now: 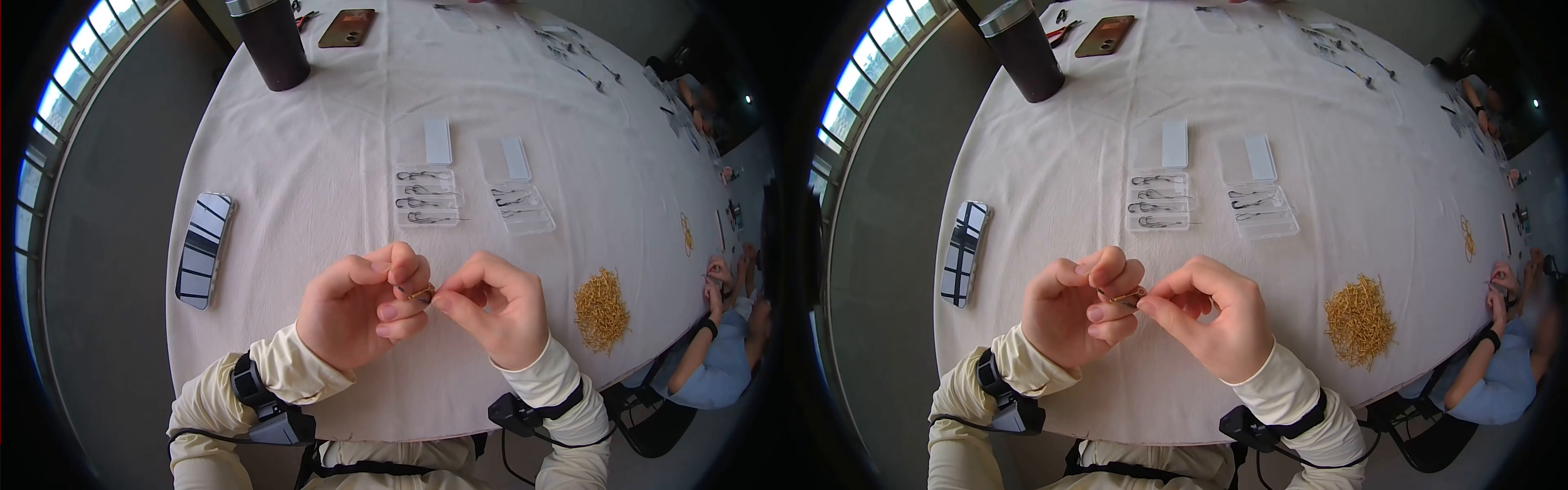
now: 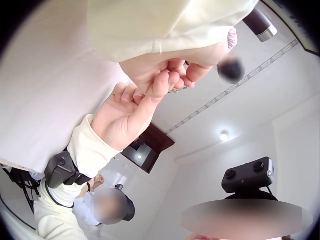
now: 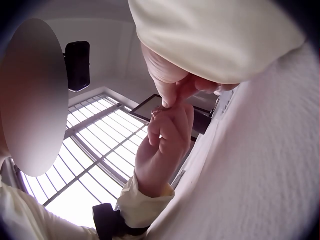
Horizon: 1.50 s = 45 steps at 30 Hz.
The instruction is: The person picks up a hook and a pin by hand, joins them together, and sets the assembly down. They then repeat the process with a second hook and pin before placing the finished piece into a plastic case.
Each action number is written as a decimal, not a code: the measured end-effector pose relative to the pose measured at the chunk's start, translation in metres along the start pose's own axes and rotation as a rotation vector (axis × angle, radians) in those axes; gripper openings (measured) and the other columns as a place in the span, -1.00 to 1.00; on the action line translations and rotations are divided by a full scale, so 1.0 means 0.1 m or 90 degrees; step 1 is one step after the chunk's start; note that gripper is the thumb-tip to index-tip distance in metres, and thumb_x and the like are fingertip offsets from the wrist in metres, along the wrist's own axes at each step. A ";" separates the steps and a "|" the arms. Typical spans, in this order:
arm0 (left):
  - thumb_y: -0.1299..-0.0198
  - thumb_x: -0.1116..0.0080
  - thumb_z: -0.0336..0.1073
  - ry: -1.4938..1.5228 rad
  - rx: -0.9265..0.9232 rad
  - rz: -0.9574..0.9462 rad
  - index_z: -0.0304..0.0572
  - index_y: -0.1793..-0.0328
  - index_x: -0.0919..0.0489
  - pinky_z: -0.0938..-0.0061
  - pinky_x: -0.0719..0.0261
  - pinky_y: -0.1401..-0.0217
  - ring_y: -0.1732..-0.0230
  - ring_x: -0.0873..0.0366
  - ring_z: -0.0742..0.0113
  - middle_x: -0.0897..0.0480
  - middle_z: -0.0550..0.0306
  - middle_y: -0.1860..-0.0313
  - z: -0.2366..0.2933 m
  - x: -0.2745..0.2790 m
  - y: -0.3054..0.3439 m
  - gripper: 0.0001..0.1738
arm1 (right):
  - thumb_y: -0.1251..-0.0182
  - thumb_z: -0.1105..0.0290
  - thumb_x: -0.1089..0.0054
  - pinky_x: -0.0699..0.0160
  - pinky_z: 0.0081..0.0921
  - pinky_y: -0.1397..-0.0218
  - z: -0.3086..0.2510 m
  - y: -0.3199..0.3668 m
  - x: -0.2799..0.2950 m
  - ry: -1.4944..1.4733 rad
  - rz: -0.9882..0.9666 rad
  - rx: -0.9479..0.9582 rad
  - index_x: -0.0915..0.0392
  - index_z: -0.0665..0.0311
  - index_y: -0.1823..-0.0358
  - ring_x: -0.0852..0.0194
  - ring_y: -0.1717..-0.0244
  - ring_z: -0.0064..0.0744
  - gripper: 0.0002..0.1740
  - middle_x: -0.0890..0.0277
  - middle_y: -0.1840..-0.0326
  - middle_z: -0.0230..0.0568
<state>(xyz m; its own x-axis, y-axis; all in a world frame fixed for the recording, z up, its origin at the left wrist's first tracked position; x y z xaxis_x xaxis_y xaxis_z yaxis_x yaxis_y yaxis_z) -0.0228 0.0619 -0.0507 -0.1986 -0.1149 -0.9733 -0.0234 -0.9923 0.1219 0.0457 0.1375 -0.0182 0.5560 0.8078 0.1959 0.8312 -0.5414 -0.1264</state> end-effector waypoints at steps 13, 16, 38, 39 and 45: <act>-0.22 0.13 -0.34 0.026 -0.018 -0.007 -0.17 0.30 -0.31 0.58 -0.15 0.48 0.48 -0.14 0.49 -0.26 0.22 0.33 0.04 -0.01 0.01 -0.91 | -0.17 0.53 -0.31 -0.28 -0.68 0.41 -0.13 0.00 0.02 0.060 0.021 0.055 -0.62 0.30 0.33 -0.29 0.48 -0.66 -0.94 -0.48 0.43 -0.40; -0.23 0.13 -0.34 0.000 -0.031 -0.020 -0.19 0.29 -0.33 0.59 -0.16 0.46 0.48 -0.15 0.49 -0.27 0.22 0.32 0.05 -0.02 0.00 -0.91 | -0.17 0.54 -0.33 -0.31 -0.68 0.38 -0.01 0.01 0.01 0.005 0.024 -0.001 -0.64 0.32 0.28 -0.30 0.46 -0.67 -0.91 -0.49 0.40 -0.39; -0.25 0.13 -0.33 -0.142 -0.111 -0.039 -0.21 0.27 -0.37 0.58 -0.17 0.43 0.45 -0.18 0.51 -0.32 0.21 0.31 0.11 -0.08 -0.03 -0.89 | -0.22 0.65 -0.29 -0.60 -0.61 0.09 0.21 0.03 -0.05 -0.238 0.049 -0.112 -0.60 0.44 0.15 -0.60 0.16 -0.54 -0.83 -0.63 0.21 -0.20; -0.25 0.12 -0.33 -0.145 -0.115 -0.037 -0.21 0.27 -0.37 0.58 -0.17 0.42 0.45 -0.18 0.51 -0.32 0.21 0.31 0.12 -0.08 -0.03 -0.89 | -0.22 0.65 -0.29 -0.60 -0.61 0.09 0.21 0.02 -0.04 -0.238 0.050 -0.112 -0.60 0.44 0.15 -0.60 0.16 -0.54 -0.83 -0.63 0.21 -0.20; -0.25 0.11 -0.35 -0.163 -0.102 -0.038 -0.22 0.26 -0.38 0.57 -0.17 0.42 0.45 -0.18 0.51 -0.33 0.21 0.31 0.10 -0.10 -0.05 -0.90 | -0.25 0.68 -0.23 -0.60 -0.61 0.07 0.19 0.01 -0.03 -0.215 0.043 -0.074 -0.59 0.45 0.16 -0.61 0.15 -0.53 -0.86 -0.63 0.20 -0.18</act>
Point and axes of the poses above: each hand's wrist, its own y-axis away from the middle knuckle, its own x-axis out of the back of the hand, z = x × y, the point moved 10 cm from there along -y, towards the middle knuckle
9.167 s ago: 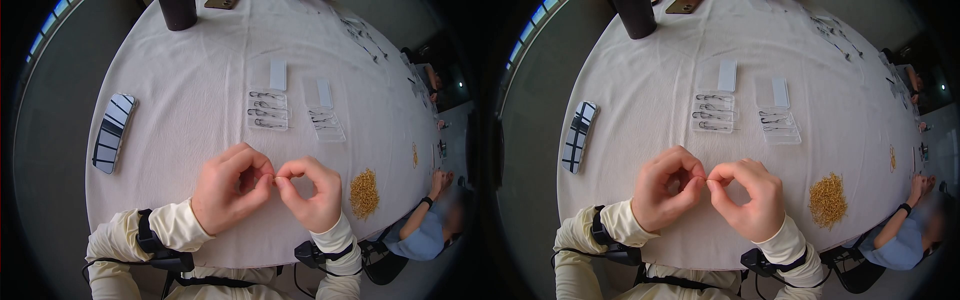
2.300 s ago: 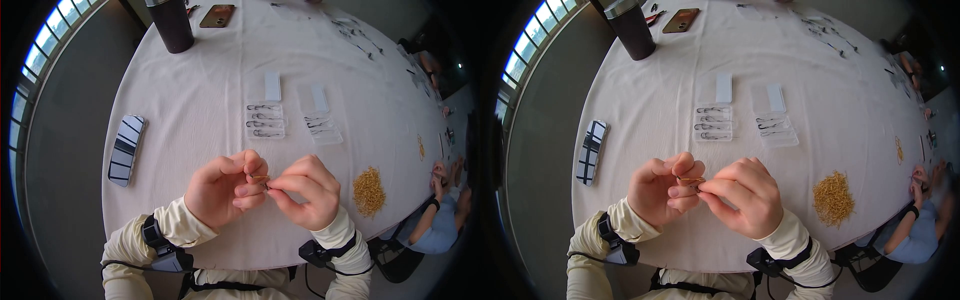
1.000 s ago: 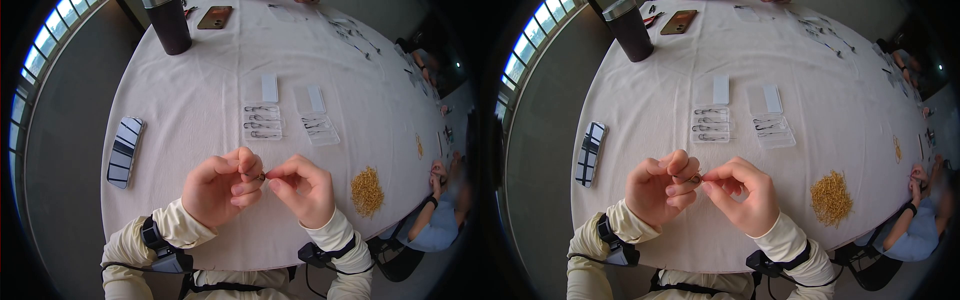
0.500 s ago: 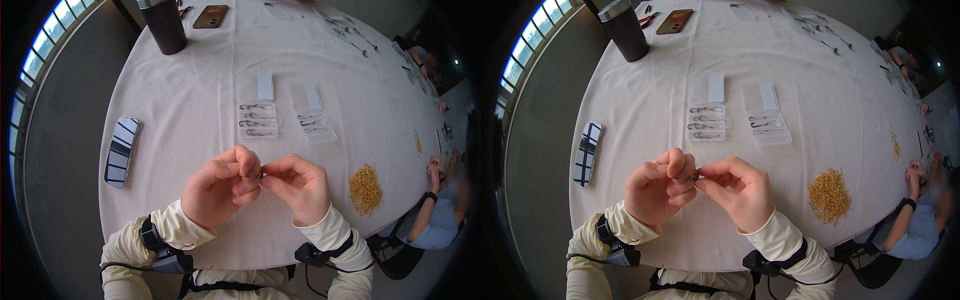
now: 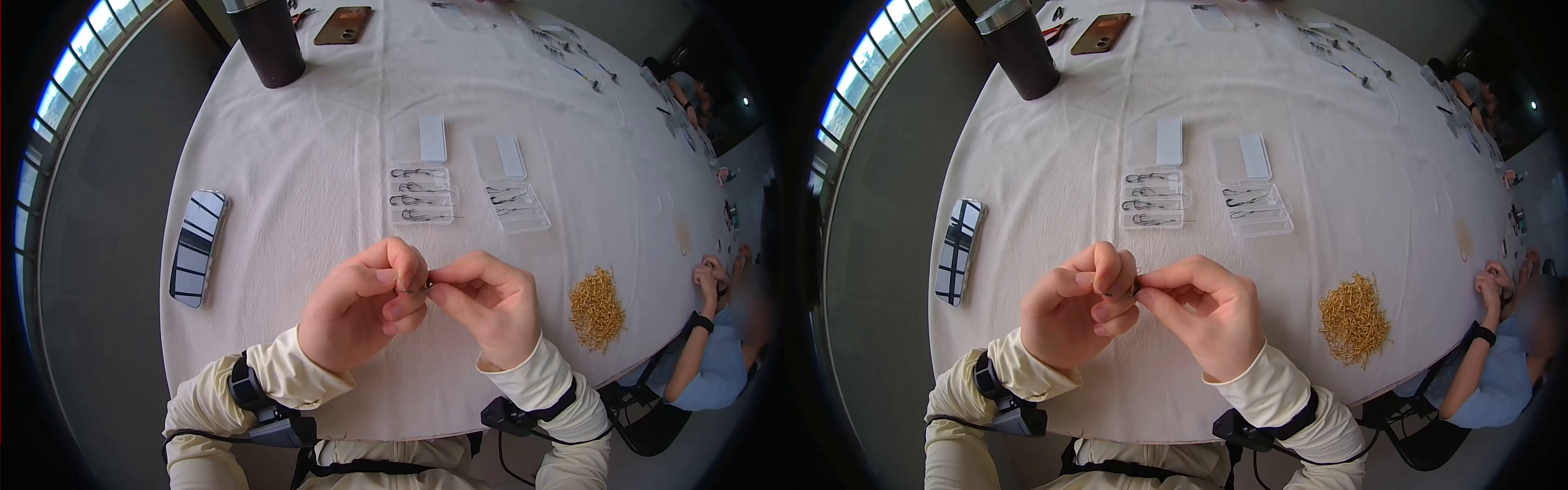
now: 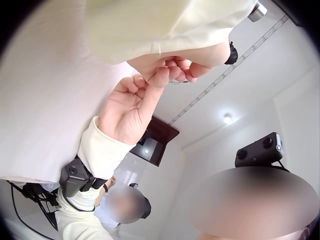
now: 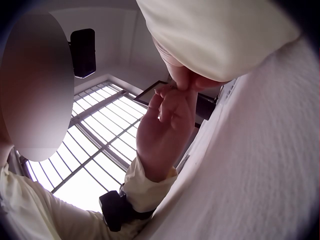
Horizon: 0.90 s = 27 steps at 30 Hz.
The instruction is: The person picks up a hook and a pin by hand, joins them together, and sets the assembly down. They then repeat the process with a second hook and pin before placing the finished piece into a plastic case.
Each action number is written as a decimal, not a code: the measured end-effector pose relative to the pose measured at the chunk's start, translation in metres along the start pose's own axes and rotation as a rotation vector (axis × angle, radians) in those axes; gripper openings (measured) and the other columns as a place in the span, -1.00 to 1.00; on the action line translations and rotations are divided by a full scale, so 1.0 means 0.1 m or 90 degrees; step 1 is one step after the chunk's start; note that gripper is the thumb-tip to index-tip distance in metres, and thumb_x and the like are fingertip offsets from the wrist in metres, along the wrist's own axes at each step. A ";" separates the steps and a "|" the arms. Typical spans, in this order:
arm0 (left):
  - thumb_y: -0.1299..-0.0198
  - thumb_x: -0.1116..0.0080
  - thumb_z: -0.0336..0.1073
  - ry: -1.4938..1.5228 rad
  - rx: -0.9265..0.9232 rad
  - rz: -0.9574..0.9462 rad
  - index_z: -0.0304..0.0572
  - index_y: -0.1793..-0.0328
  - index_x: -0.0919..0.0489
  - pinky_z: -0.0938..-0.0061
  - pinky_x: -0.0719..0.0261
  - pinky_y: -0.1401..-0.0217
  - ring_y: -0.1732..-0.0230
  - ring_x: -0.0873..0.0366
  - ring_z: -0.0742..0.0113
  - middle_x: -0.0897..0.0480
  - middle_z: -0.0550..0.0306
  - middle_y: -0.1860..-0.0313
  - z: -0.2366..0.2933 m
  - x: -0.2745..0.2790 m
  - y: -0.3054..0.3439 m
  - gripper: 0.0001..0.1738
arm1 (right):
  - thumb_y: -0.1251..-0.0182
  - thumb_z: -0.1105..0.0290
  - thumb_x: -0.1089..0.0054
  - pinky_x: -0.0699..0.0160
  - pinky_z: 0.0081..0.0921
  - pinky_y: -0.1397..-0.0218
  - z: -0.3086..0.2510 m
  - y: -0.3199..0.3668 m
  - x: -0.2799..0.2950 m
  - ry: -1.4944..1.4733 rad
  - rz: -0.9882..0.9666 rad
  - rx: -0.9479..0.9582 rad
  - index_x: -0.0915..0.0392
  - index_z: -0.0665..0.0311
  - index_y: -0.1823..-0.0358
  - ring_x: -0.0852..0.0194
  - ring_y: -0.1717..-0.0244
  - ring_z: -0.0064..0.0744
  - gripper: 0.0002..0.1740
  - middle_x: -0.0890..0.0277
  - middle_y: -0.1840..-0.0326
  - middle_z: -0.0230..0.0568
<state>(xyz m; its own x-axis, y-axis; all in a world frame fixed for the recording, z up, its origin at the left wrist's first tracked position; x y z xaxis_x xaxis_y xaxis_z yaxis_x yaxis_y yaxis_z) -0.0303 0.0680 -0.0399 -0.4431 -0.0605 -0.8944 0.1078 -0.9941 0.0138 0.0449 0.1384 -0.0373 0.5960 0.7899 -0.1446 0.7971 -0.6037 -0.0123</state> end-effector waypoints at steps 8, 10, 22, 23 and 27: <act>-0.25 0.10 -0.31 0.000 -0.005 0.053 -0.18 0.29 -0.35 0.59 -0.19 0.43 0.45 -0.16 0.50 -0.28 0.23 0.36 0.02 0.02 0.02 -0.88 | -0.28 0.57 -0.24 -0.56 -0.64 0.16 0.09 0.00 -0.03 -0.067 -0.017 -0.033 -0.56 0.44 0.16 -0.55 0.25 -0.62 -0.87 -0.60 0.26 -0.28; -0.25 0.10 -0.30 -0.013 -0.013 0.077 -0.15 0.32 -0.29 0.60 -0.19 0.48 0.47 -0.16 0.51 -0.24 0.25 0.36 0.05 0.04 0.02 -0.87 | -0.30 0.59 -0.20 -0.50 -0.64 0.06 0.12 0.01 -0.08 -0.099 -0.048 -0.100 -0.53 0.40 0.14 -0.50 0.15 -0.66 -0.88 -0.56 0.22 -0.35; -0.30 0.11 -0.34 -0.031 -0.034 0.094 -0.13 0.23 -0.26 0.65 -0.10 0.56 0.50 -0.12 0.55 -0.21 0.26 0.31 -0.03 0.08 0.06 -0.91 | -0.34 0.51 -0.16 -0.44 -0.68 0.13 0.09 0.07 -0.03 -0.160 -0.062 -0.053 -0.48 0.36 0.16 -0.40 0.22 -0.74 -0.89 -0.46 0.25 -0.48; -0.30 0.11 -0.34 -0.034 -0.036 0.097 -0.13 0.23 -0.26 0.65 -0.10 0.56 0.50 -0.12 0.55 -0.21 0.26 0.31 -0.02 0.09 0.07 -0.91 | -0.34 0.51 -0.16 -0.44 -0.68 0.13 0.09 0.07 -0.04 -0.163 -0.065 -0.054 -0.48 0.36 0.16 -0.40 0.22 -0.74 -0.89 -0.46 0.25 -0.48; -0.30 0.06 -0.29 -0.048 -0.033 0.108 -0.17 0.23 -0.30 0.66 -0.15 0.54 0.48 -0.14 0.56 -0.26 0.25 0.33 -0.05 0.10 0.07 -0.87 | -0.35 0.51 -0.15 -0.41 -0.70 0.11 0.06 0.07 -0.03 -0.206 -0.067 -0.044 -0.47 0.36 0.14 -0.38 0.18 -0.74 -0.89 -0.44 0.23 -0.47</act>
Point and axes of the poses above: each hand's wrist, its own y-axis away from the middle knuckle, its own x-axis out of the back of the hand, z = x × y, the point moved 10 cm from there along -y, towards the middle knuckle
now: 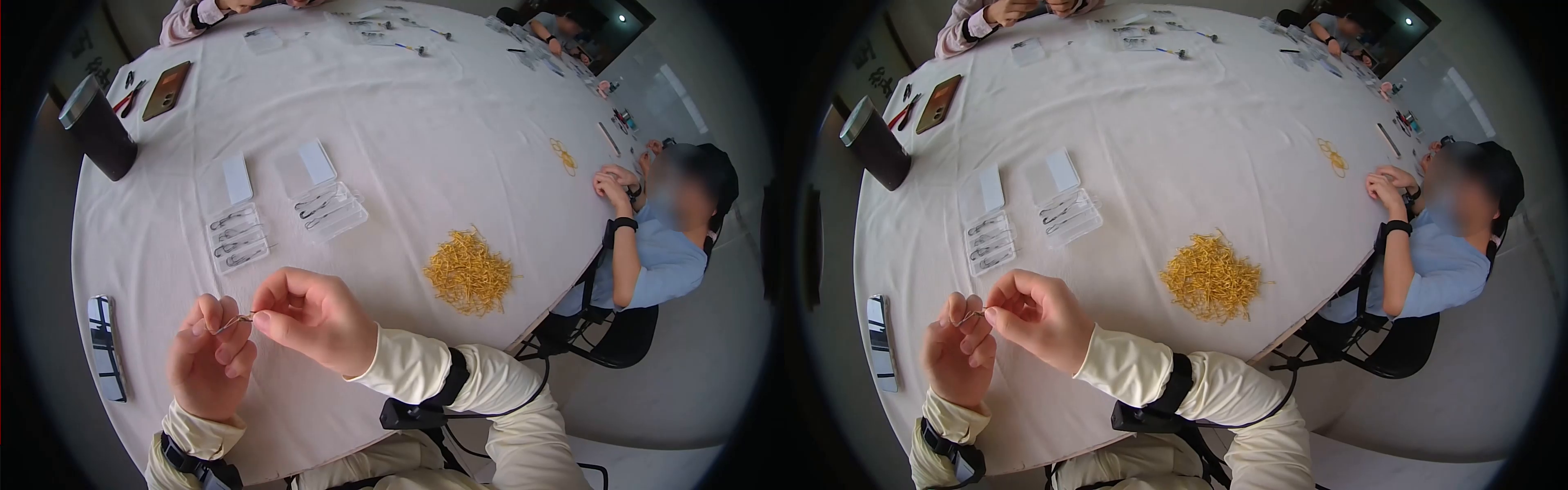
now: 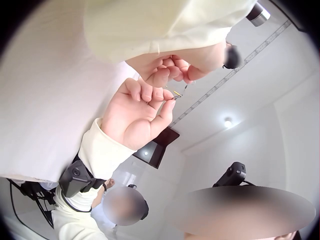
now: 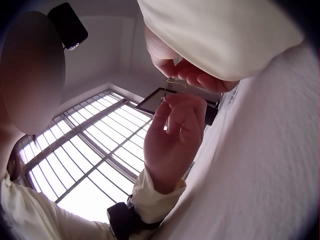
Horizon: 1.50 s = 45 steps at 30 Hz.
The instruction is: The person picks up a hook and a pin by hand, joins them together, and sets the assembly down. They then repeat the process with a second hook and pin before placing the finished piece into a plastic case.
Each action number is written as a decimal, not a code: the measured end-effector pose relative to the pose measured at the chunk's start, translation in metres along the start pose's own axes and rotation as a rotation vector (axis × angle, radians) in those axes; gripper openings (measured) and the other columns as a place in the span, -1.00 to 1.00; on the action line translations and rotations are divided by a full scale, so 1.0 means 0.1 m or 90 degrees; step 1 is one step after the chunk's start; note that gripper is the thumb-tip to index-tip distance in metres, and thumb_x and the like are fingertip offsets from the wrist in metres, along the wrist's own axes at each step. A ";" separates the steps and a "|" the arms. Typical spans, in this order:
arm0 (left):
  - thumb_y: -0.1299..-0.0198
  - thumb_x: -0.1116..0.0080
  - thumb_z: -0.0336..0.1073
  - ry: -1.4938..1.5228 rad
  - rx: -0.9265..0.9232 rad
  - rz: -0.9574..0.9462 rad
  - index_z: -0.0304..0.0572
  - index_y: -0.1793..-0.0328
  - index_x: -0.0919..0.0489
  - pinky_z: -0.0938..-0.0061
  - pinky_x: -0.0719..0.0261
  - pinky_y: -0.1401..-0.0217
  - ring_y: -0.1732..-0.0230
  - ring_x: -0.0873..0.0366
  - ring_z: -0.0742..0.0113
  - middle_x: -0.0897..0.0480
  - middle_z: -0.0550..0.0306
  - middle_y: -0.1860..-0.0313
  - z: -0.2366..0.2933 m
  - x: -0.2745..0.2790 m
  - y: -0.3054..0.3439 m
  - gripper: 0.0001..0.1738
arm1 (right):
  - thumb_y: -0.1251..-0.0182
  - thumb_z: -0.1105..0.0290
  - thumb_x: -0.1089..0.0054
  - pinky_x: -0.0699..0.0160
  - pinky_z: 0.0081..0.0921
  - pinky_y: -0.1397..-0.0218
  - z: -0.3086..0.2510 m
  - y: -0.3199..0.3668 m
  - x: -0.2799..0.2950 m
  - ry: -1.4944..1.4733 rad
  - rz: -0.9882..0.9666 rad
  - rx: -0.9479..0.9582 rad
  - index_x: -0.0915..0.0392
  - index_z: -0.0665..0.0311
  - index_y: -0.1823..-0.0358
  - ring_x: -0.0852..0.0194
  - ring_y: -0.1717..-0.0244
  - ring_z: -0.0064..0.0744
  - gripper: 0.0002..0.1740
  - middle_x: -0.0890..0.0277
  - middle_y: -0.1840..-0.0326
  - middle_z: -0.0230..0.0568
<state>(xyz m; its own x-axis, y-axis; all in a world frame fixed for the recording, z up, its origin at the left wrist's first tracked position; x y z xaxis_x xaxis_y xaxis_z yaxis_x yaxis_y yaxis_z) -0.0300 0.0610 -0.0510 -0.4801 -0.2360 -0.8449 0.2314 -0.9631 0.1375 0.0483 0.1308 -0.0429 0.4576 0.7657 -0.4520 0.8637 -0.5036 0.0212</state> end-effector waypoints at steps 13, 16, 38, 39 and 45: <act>-0.30 0.05 -0.27 -0.026 0.011 0.032 -0.15 0.24 -0.32 0.66 -0.14 0.53 0.48 -0.13 0.57 -0.27 0.29 0.33 -0.05 0.05 -0.01 -0.86 | -0.35 0.52 -0.14 -0.39 -0.70 0.12 -0.06 0.01 -0.01 -0.046 -0.006 0.000 -0.46 0.34 0.18 -0.37 0.20 -0.75 -0.92 -0.43 0.26 -0.48; -0.29 0.05 -0.27 -0.028 0.013 0.034 -0.14 0.24 -0.31 0.65 -0.14 0.53 0.49 -0.13 0.57 -0.27 0.29 0.33 -0.05 0.05 -0.01 -0.86 | -0.34 0.52 -0.15 -0.40 -0.69 0.11 -0.06 0.01 -0.01 -0.046 0.000 0.000 -0.47 0.34 0.18 -0.37 0.20 -0.75 -0.92 -0.44 0.26 -0.47; -0.30 0.07 -0.28 -0.020 0.009 0.030 -0.13 0.23 -0.31 0.66 -0.10 0.55 0.50 -0.12 0.59 -0.25 0.30 0.33 -0.05 0.08 0.00 -0.87 | -0.35 0.49 -0.16 -0.44 -0.66 0.08 -0.06 0.01 -0.01 -0.001 -0.004 0.005 -0.47 0.34 0.19 -0.39 0.20 -0.73 -0.91 -0.45 0.27 -0.46; -0.30 0.07 -0.28 -0.020 0.010 0.033 -0.13 0.23 -0.30 0.66 -0.10 0.55 0.51 -0.12 0.59 -0.25 0.31 0.33 -0.05 0.09 0.00 -0.88 | -0.35 0.49 -0.16 -0.44 -0.66 0.09 -0.07 0.02 -0.02 -0.011 -0.006 0.008 -0.47 0.34 0.19 -0.39 0.20 -0.73 -0.91 -0.45 0.28 -0.46; -0.30 0.07 -0.28 -0.022 0.010 0.043 -0.12 0.22 -0.30 0.66 -0.10 0.55 0.52 -0.11 0.60 -0.24 0.31 0.32 -0.05 0.10 0.00 -0.88 | -0.36 0.49 -0.16 -0.44 -0.66 0.09 -0.07 0.02 -0.03 -0.021 -0.012 0.005 -0.47 0.34 0.19 -0.40 0.21 -0.73 -0.91 -0.45 0.28 -0.46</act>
Point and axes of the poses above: each hand's wrist, its own y-axis away from the middle knuckle, its own x-axis out of the back of the hand, z = x × y, the point moved 10 cm from there along -y, towards the middle knuckle
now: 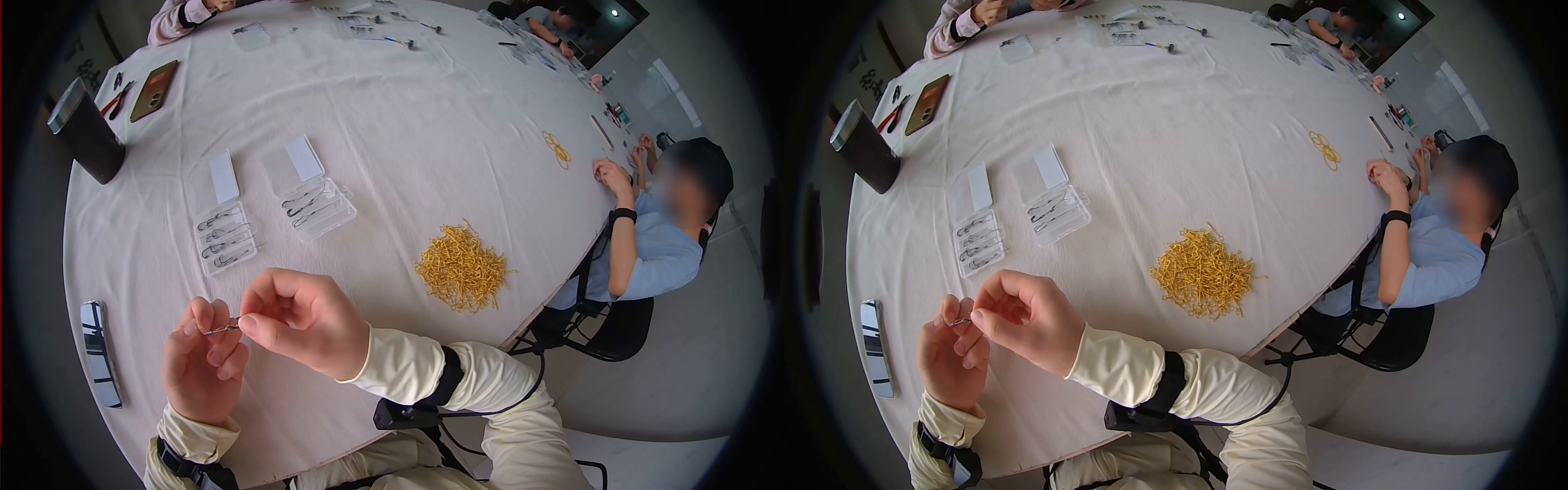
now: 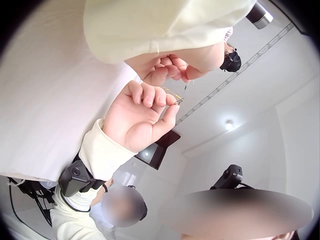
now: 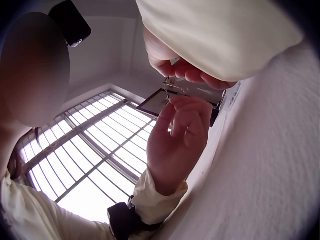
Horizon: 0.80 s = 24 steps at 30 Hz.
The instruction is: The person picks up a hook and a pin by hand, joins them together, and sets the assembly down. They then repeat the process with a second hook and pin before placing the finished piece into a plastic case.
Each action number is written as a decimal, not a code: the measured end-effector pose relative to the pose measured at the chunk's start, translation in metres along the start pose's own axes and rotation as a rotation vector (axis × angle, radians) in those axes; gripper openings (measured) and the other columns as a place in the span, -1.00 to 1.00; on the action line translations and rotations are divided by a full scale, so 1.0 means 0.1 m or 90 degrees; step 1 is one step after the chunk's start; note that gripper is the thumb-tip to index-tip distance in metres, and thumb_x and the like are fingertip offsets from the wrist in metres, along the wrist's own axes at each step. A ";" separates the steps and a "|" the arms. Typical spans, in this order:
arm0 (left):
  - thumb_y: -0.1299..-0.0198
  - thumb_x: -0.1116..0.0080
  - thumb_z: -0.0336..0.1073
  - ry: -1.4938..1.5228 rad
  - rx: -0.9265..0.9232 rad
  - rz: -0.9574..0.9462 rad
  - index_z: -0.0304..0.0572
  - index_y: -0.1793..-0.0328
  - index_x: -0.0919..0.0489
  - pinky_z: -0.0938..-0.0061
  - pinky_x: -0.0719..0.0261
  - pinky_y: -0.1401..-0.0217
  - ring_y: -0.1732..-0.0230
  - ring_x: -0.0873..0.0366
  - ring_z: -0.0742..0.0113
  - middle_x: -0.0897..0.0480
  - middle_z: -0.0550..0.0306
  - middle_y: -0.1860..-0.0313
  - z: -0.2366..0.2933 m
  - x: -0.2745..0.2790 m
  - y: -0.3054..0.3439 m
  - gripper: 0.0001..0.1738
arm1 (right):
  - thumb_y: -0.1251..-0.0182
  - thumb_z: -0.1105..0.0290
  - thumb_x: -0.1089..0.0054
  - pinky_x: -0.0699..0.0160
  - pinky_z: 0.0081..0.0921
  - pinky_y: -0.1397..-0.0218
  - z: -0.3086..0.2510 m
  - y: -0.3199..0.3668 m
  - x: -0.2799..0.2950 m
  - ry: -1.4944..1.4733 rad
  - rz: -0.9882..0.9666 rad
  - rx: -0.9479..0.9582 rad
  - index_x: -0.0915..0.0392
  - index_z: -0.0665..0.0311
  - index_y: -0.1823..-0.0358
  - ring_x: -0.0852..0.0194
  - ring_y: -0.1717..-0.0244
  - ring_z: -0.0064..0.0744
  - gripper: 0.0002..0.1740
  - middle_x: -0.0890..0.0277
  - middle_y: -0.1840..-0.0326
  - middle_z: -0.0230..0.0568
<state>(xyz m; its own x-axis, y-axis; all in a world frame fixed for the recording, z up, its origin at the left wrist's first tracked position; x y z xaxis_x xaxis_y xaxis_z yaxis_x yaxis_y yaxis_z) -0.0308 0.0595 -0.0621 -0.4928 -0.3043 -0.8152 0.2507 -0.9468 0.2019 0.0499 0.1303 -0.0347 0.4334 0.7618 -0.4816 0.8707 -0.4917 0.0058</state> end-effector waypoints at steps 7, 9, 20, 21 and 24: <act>-0.30 0.08 -0.26 -0.008 0.000 -0.003 -0.11 0.23 -0.29 0.67 -0.11 0.55 0.52 -0.11 0.61 -0.23 0.32 0.32 0.00 0.00 0.00 -0.87 | -0.36 0.49 -0.16 -0.44 -0.66 0.09 0.01 0.00 -0.02 -0.006 -0.010 0.009 -0.47 0.34 0.18 -0.42 0.21 -0.72 -0.91 -0.47 0.28 -0.45; -0.30 0.09 -0.26 -0.009 0.000 -0.003 -0.11 0.23 -0.29 0.67 -0.11 0.55 0.52 -0.11 0.62 -0.22 0.32 0.33 0.00 0.00 -0.01 -0.87 | -0.36 0.48 -0.16 -0.44 -0.66 0.08 0.00 0.00 -0.02 -0.006 -0.010 0.007 -0.47 0.34 0.18 -0.42 0.21 -0.72 -0.90 -0.47 0.28 -0.45; -0.30 0.08 -0.25 -0.008 0.001 -0.001 -0.11 0.24 -0.27 0.67 -0.12 0.54 0.51 -0.10 0.61 -0.21 0.32 0.34 -0.01 0.01 -0.01 -0.85 | -0.37 0.45 -0.16 -0.44 -0.65 0.08 0.01 0.01 -0.04 0.003 -0.020 -0.002 -0.47 0.33 0.18 -0.43 0.21 -0.71 -0.88 -0.49 0.28 -0.43; -0.30 0.08 -0.25 -0.004 -0.002 -0.003 -0.11 0.24 -0.27 0.67 -0.12 0.54 0.51 -0.10 0.61 -0.20 0.32 0.34 -0.01 0.01 -0.01 -0.85 | -0.37 0.44 -0.16 -0.44 -0.65 0.08 0.00 0.01 -0.04 0.001 -0.020 0.001 -0.47 0.33 0.18 -0.43 0.21 -0.71 -0.88 -0.49 0.28 -0.44; -0.30 0.08 -0.25 0.000 -0.004 -0.006 -0.11 0.24 -0.27 0.67 -0.13 0.54 0.50 -0.10 0.61 -0.20 0.31 0.34 0.00 0.00 -0.01 -0.85 | -0.37 0.44 -0.16 -0.44 -0.65 0.09 0.00 0.01 -0.05 0.000 -0.022 0.002 -0.47 0.33 0.18 -0.43 0.22 -0.71 -0.88 -0.49 0.29 -0.44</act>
<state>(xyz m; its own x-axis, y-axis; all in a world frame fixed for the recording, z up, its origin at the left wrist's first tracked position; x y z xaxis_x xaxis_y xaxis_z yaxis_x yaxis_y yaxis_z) -0.0308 0.0602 -0.0628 -0.4947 -0.2952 -0.8174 0.2508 -0.9490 0.1909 0.0485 0.1266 -0.0320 0.4027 0.7782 -0.4818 0.8846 -0.4662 -0.0136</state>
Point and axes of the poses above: each hand's wrist, its own y-axis away from the middle knuckle, its own x-axis out of the back of the hand, z = x × y, the point moved 10 cm from there along -y, towards the middle knuckle
